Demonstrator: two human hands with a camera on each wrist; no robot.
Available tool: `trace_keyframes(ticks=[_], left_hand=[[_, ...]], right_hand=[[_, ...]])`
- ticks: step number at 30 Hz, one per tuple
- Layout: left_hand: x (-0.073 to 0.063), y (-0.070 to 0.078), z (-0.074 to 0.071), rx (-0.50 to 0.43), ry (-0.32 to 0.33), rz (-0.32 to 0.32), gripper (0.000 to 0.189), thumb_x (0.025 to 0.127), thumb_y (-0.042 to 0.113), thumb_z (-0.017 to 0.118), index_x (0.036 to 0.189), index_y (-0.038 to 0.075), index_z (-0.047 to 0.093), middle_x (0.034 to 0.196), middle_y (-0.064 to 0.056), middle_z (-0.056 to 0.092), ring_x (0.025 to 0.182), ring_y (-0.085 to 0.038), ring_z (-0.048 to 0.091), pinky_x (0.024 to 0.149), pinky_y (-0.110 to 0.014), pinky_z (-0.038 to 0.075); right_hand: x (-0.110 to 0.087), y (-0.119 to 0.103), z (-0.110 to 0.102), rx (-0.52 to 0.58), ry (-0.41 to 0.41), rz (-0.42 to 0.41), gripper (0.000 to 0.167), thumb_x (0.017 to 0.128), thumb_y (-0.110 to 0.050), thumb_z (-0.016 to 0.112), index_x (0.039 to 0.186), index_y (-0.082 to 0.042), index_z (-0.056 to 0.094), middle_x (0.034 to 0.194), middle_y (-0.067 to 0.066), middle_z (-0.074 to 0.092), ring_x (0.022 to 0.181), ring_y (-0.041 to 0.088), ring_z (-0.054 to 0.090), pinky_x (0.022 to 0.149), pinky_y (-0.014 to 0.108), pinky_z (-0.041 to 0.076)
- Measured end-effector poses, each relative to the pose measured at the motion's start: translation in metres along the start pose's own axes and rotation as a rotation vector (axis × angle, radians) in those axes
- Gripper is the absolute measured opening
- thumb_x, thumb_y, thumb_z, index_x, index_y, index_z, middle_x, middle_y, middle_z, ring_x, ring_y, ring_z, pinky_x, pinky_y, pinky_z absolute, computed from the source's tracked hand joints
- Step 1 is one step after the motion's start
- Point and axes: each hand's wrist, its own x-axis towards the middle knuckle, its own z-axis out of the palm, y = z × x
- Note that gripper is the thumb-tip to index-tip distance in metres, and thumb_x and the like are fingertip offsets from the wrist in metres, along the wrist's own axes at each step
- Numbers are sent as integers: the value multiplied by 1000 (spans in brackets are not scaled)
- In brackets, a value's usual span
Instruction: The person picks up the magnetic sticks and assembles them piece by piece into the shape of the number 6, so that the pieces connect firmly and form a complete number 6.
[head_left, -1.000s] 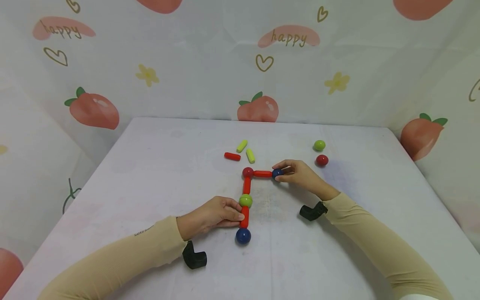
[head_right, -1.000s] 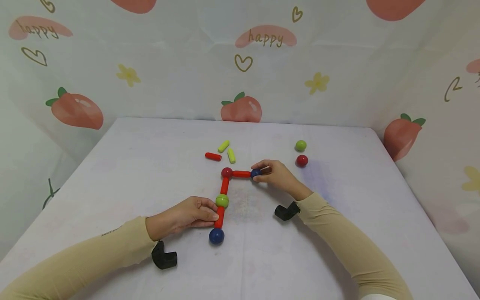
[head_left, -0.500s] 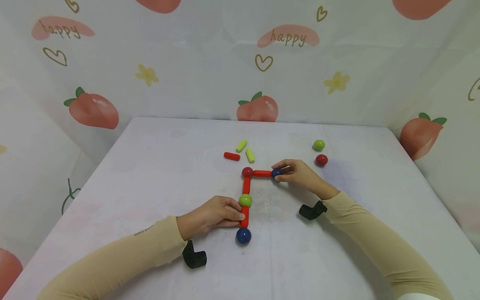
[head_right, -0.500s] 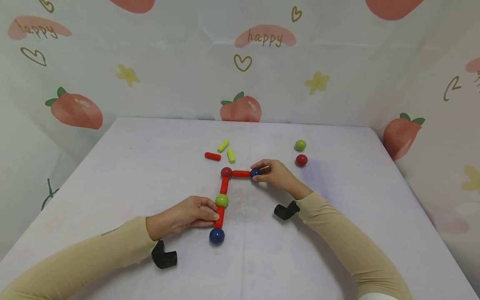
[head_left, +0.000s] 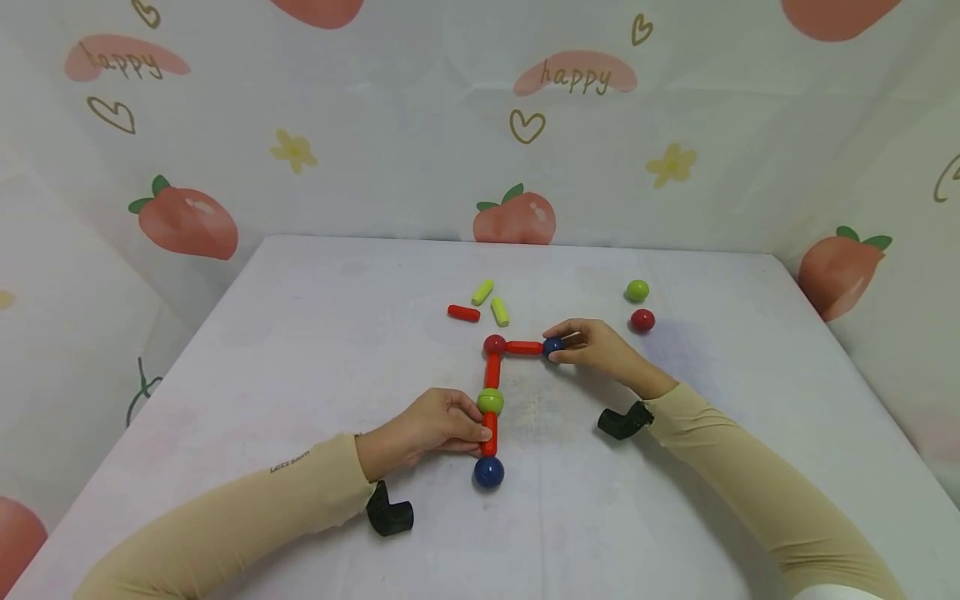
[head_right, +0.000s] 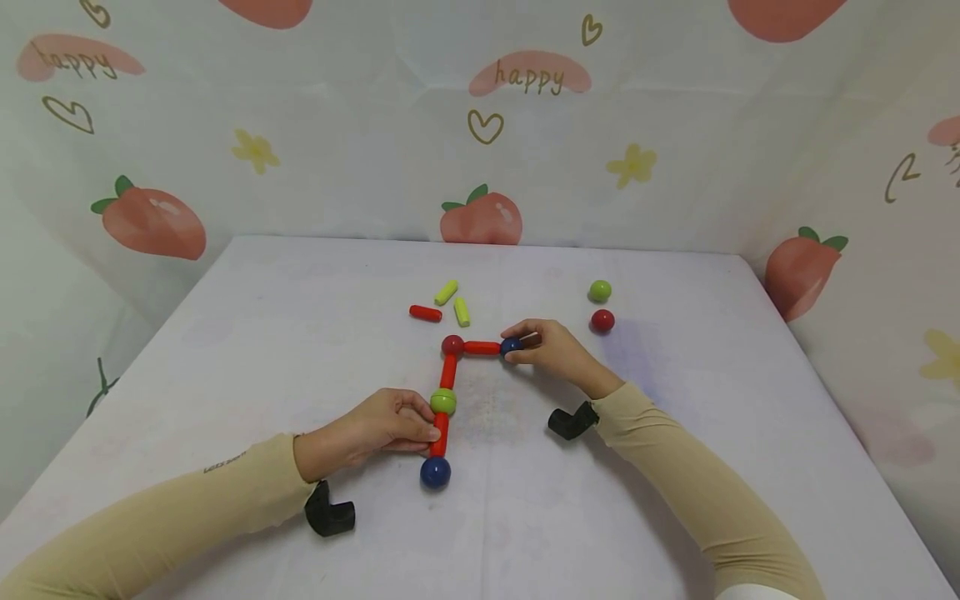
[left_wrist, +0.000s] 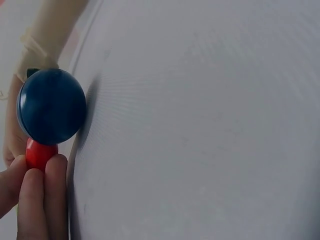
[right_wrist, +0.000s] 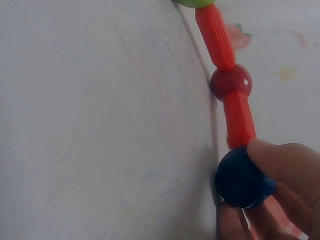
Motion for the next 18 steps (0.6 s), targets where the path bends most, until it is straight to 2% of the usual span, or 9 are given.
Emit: trace_keyframes(ticks=[18], left_hand=[[3, 3, -3, 54, 15, -42, 26, 81, 5, 76, 101, -1, 60, 83, -10, 70, 68, -15, 69, 70, -27, 58]], right_hand=[[0, 0, -1, -6, -3, 0, 39, 88, -16, 72, 124, -6, 63, 126, 16, 61, 114, 33, 59, 95, 41, 51]])
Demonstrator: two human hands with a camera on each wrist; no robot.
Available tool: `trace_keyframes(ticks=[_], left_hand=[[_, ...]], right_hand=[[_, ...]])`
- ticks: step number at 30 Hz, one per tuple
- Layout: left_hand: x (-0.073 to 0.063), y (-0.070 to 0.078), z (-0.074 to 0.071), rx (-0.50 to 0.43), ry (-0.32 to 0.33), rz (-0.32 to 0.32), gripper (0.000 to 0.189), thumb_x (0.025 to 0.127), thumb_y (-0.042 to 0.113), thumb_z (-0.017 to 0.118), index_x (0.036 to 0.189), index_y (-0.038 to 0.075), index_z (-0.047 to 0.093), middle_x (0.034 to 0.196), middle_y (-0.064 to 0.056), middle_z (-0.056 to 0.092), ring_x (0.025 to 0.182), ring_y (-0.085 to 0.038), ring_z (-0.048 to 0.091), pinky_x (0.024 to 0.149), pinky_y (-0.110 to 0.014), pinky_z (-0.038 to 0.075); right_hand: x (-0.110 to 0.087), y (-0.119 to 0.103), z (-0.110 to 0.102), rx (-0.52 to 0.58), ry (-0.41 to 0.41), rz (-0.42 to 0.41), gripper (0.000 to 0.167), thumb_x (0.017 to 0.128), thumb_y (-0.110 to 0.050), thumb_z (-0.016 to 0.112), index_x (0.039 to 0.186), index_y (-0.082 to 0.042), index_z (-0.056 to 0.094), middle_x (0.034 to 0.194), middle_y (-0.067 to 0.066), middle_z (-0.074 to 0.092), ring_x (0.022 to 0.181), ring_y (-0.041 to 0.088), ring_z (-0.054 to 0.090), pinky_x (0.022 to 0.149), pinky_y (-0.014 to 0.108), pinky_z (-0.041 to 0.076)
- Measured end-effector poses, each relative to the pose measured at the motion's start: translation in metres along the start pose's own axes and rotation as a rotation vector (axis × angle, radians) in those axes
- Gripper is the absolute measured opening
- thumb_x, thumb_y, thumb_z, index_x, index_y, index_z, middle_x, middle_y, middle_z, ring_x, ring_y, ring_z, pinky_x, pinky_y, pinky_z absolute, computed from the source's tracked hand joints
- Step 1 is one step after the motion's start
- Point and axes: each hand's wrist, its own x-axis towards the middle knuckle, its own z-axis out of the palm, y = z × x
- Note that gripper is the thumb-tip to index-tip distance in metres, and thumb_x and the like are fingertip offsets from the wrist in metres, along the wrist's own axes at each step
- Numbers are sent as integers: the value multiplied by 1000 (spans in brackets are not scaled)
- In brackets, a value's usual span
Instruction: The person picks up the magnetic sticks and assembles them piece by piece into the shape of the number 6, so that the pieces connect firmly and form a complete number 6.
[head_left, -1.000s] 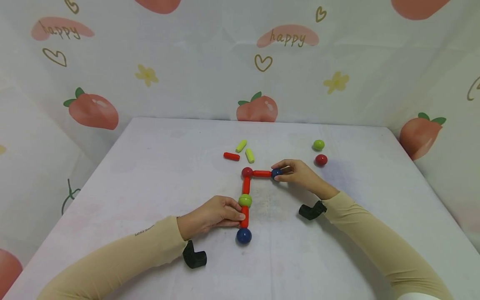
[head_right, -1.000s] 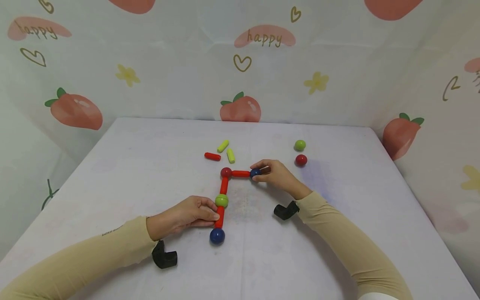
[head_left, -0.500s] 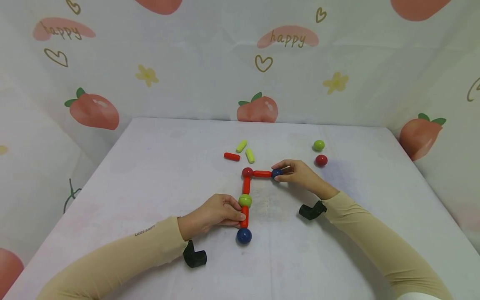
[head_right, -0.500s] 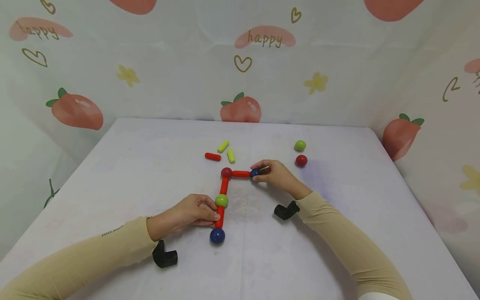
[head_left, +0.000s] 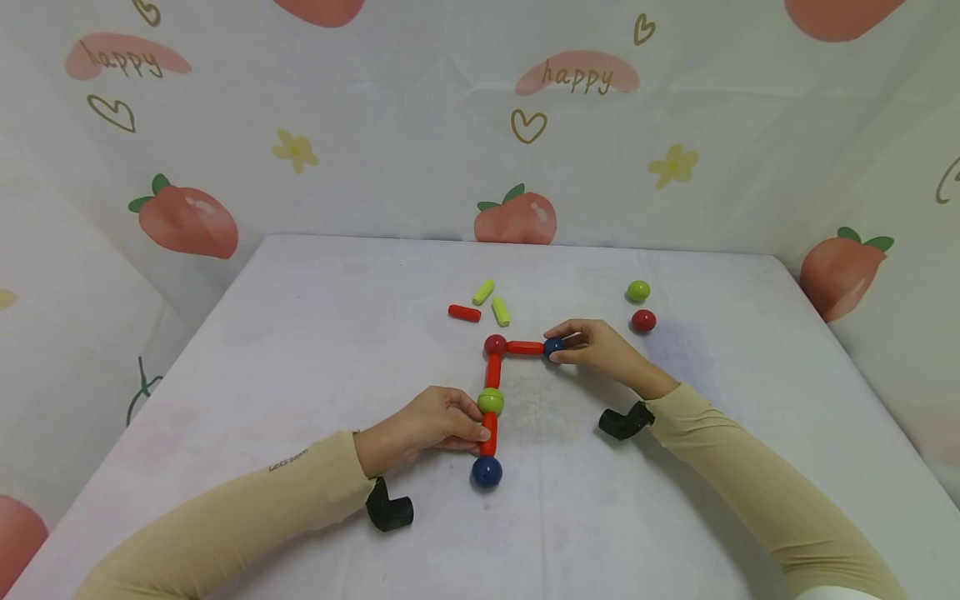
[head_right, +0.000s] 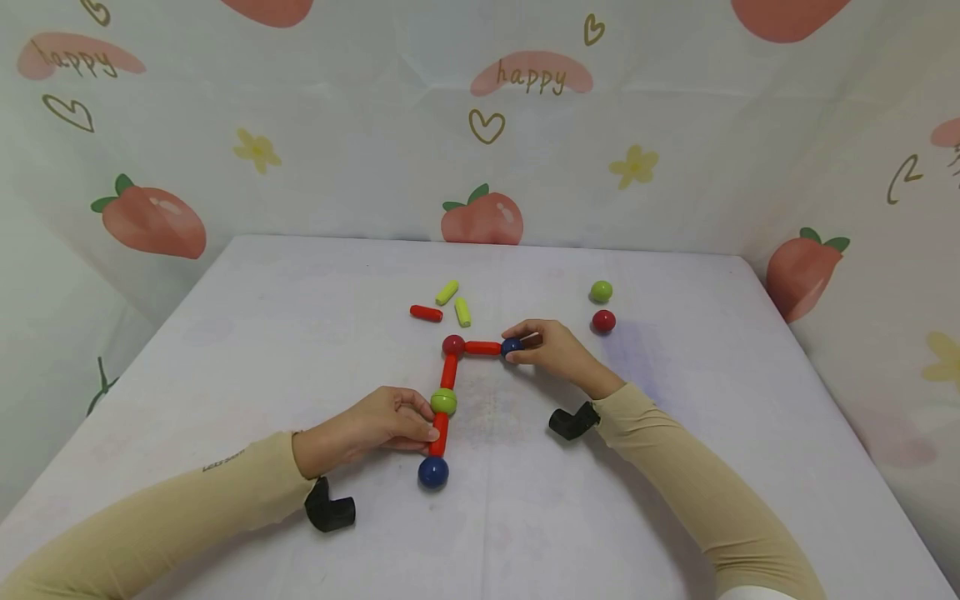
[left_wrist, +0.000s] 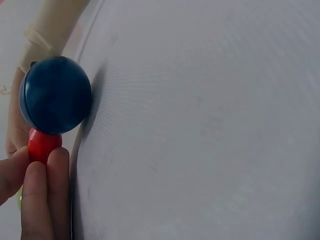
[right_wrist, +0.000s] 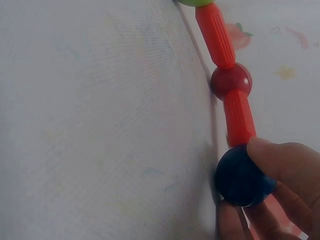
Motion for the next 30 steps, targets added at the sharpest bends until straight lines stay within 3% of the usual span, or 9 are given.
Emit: trace_keyframes(ticks=[30], left_hand=[[5, 0, -5, 4, -38, -20, 25, 83, 4, 74, 102, -1, 59, 81, -9, 71, 67, -14, 69, 68, -25, 58]], right_hand=[[-2, -1, -1, 23, -11, -1, 38, 88, -17, 72, 124, -8, 63, 126, 15, 61, 114, 32, 59, 93, 41, 52]])
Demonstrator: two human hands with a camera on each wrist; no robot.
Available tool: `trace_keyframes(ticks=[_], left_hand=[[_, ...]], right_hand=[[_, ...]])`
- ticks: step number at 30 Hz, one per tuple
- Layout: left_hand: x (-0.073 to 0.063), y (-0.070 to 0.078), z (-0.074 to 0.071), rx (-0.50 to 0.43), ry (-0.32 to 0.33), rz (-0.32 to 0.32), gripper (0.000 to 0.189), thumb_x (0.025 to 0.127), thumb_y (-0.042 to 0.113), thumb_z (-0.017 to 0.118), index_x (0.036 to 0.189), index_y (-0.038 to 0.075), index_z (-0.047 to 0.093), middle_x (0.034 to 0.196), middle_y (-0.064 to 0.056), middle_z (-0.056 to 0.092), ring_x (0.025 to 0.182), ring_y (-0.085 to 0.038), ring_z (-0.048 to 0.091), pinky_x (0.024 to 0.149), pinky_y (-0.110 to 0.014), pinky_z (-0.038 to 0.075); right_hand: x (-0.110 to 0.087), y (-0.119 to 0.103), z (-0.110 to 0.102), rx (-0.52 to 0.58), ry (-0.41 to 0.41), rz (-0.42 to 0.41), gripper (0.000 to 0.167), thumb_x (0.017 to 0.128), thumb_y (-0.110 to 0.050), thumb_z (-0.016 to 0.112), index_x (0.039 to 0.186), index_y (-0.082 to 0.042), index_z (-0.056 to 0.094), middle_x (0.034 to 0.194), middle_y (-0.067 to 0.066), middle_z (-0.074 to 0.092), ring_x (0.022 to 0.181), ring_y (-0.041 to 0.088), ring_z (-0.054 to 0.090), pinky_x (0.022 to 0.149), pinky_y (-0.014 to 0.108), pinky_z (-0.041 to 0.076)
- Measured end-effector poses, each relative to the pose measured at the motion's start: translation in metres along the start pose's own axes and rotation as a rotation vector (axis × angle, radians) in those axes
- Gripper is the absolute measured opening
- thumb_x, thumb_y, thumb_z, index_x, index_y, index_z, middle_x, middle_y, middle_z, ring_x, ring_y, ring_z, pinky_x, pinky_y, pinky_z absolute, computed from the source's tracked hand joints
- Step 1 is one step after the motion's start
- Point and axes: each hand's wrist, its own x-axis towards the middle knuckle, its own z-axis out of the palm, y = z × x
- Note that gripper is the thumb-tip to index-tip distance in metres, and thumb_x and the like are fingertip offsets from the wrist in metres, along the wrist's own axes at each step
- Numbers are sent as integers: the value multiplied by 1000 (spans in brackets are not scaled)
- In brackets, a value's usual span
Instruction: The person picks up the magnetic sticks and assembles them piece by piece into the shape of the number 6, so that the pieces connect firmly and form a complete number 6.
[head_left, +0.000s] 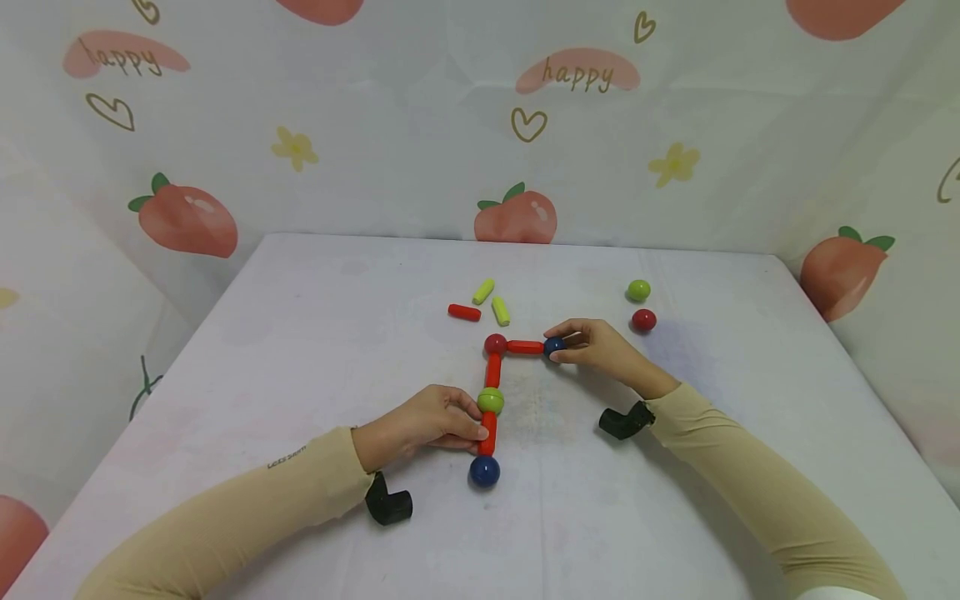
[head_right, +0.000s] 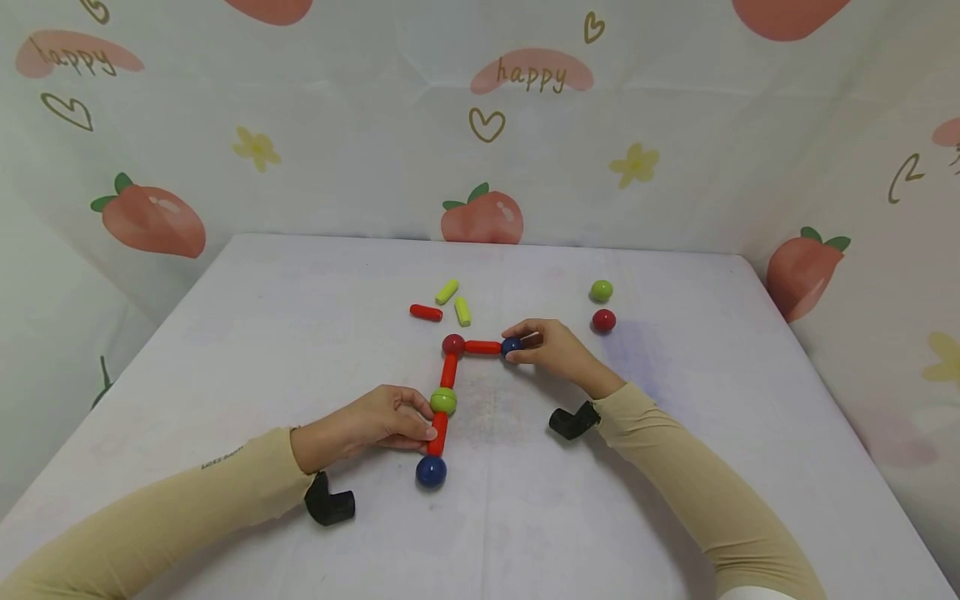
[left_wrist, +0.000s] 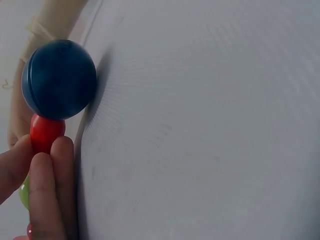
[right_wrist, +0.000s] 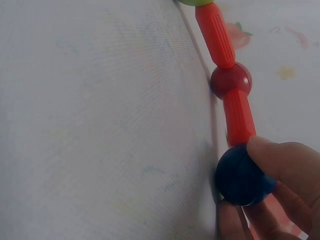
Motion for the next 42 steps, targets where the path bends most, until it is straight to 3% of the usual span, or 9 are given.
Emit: trace_keyframes(ticks=[6, 11, 18, 23, 42], left_hand=[[-2, 0, -3, 99, -3, 10, 27, 84, 11, 75, 105, 2, 61, 76, -6, 71, 64, -13, 68, 62, -24, 57], [-4, 2, -9, 158, 30, 66, 29, 83, 12, 75, 106, 1, 60, 75, -6, 70, 65, -14, 66, 62, -25, 57], [-2, 7, -9, 249, 173, 216, 26, 83, 13, 76, 106, 6, 64, 99, -7, 66, 78, -15, 64, 71, -28, 56], [2, 9, -5, 257, 174, 283, 28, 83, 9, 75, 110, 8, 67, 111, -10, 65, 89, -15, 66, 77, -29, 57], [8, 14, 0, 318, 157, 261, 25, 84, 4, 73, 108, 11, 70, 104, -6, 67, 84, -15, 62, 72, -26, 55]], right_hand=[[2, -1, 2, 2, -1, 13, 39, 87, -15, 72, 124, -8, 63, 126, 14, 61, 115, 32, 59, 95, 42, 51], [3, -1, 3, -8, -3, 12, 38, 87, -16, 72, 124, -9, 64, 126, 14, 61, 115, 32, 59, 95, 42, 51], [3, -1, 1, -20, 0, 6, 39, 88, -17, 72, 124, -9, 64, 126, 14, 61, 114, 31, 59, 95, 42, 51], [2, -1, 0, -17, 2, -1, 39, 87, -16, 72, 124, -8, 64, 125, 14, 62, 114, 31, 60, 94, 41, 51], [2, 1, 0, -7, 2, 1, 39, 88, -16, 72, 125, -6, 63, 125, 16, 61, 113, 32, 59, 94, 39, 51]])
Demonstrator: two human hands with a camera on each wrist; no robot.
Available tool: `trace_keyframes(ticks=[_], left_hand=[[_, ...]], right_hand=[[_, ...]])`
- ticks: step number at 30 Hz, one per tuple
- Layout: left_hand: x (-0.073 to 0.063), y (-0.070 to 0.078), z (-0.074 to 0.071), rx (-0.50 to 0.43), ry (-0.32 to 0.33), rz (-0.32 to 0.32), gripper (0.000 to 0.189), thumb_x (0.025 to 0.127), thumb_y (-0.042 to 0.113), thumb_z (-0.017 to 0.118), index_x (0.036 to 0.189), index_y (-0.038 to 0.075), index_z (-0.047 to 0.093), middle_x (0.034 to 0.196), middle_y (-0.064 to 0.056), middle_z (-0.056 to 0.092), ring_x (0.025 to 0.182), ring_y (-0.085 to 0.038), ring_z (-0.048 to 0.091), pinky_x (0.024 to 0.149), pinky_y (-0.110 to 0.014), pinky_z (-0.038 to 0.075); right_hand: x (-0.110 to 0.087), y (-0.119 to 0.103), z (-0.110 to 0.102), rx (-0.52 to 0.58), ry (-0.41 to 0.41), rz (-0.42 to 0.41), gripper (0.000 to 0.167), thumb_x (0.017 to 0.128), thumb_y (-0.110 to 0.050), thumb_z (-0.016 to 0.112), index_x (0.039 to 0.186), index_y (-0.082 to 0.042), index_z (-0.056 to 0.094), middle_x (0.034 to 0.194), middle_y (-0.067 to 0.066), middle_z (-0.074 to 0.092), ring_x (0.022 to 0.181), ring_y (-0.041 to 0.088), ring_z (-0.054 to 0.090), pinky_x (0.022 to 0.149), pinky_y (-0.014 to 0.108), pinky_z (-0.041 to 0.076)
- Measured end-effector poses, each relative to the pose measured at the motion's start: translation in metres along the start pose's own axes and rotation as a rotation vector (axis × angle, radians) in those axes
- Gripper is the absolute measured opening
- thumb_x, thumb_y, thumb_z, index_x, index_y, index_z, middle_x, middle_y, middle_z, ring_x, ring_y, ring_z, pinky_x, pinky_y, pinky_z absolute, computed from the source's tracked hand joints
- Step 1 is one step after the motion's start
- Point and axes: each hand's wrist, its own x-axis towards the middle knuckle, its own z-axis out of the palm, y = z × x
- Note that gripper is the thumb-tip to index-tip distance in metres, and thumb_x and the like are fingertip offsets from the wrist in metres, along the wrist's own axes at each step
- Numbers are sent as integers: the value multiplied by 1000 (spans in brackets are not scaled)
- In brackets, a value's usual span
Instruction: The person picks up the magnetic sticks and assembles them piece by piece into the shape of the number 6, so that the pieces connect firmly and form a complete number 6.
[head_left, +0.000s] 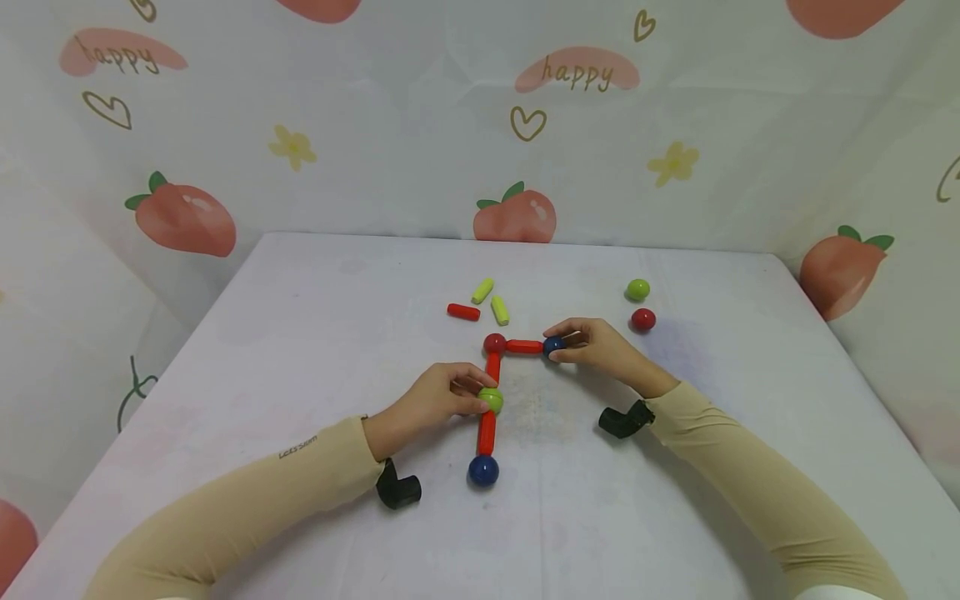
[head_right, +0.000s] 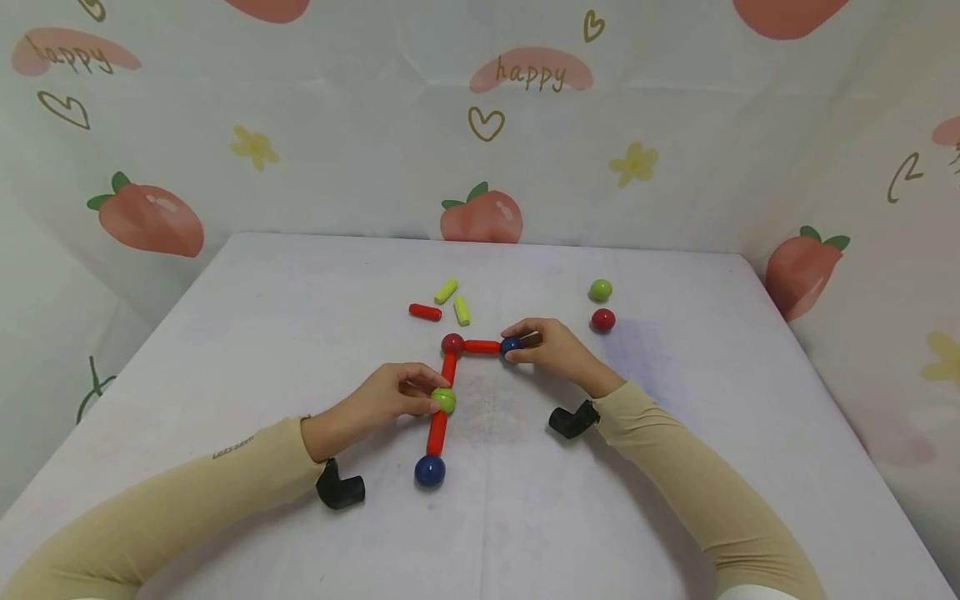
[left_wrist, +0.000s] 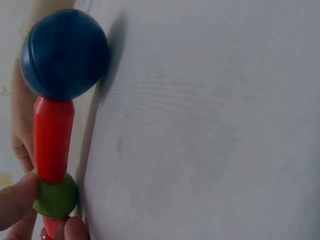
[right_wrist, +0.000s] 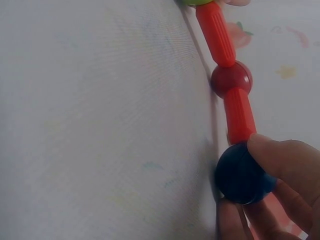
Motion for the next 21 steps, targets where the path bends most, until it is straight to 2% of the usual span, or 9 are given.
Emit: trace_keyframes(ticks=[6, 13, 21], left_hand=[[0, 0, 0, 4, -7, -3, 25, 84, 5, 74, 108, 11, 70, 102, -6, 67, 84, -15, 62, 71, -26, 55], [2, 2, -1, 2, -15, -9, 25, 84, 5, 73, 108, 12, 70, 103, -6, 67, 85, -15, 63, 74, -26, 55], [2, 2, -3, -14, -32, -19, 26, 84, 6, 73, 109, 12, 70, 104, -7, 67, 86, -15, 63, 77, -27, 56]], right_hand=[[0, 0, 0, 3, 0, -3, 38, 87, -15, 72, 124, -7, 64, 125, 15, 62, 113, 31, 60, 93, 39, 51], [0, -3, -5, -19, -7, -47, 40, 88, -15, 71, 125, -5, 60, 127, 16, 61, 116, 34, 58, 100, 48, 46], [13, -32, -18, -35, 16, -95, 43, 90, -21, 70, 128, -5, 57, 132, 14, 58, 120, 30, 56, 100, 47, 47]])
